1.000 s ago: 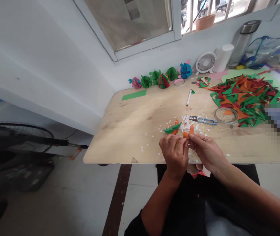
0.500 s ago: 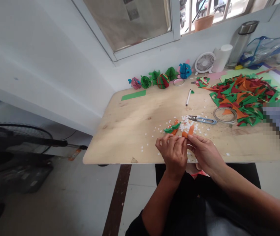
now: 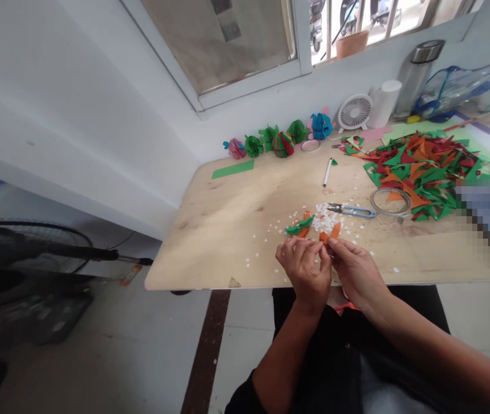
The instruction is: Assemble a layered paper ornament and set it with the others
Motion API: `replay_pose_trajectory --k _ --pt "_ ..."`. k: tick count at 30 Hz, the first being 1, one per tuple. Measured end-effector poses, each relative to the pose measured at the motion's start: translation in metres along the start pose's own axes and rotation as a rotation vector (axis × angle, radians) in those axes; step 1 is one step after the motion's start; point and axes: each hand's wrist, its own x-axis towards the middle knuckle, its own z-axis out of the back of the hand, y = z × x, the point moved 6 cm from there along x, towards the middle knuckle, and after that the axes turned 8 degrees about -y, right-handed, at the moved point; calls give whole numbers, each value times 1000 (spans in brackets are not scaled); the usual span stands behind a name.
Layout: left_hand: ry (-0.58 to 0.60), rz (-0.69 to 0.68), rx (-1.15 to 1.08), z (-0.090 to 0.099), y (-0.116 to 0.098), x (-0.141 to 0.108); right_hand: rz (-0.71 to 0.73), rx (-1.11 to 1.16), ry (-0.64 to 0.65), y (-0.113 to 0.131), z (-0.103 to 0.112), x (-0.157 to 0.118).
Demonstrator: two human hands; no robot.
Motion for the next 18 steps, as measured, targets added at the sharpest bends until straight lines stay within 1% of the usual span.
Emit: replay_pose_trajectory --k 2,4,8,13,18 --pt "5 59 -26 -2 3 0 -14 31 -3 -1 1 1" --pt "11 78 -31 -3 4 -1 -31 60 -8 -2 0 3" --pt "13 24 12 -3 4 -1 -44 78 2 -2 -3 3" --pt "7 -45 56 -2 0 -1 -19 60 6 -2 -4 3" --pt "25 -53 59 -1 -1 -2 4 54 -18 -3 -3 4"
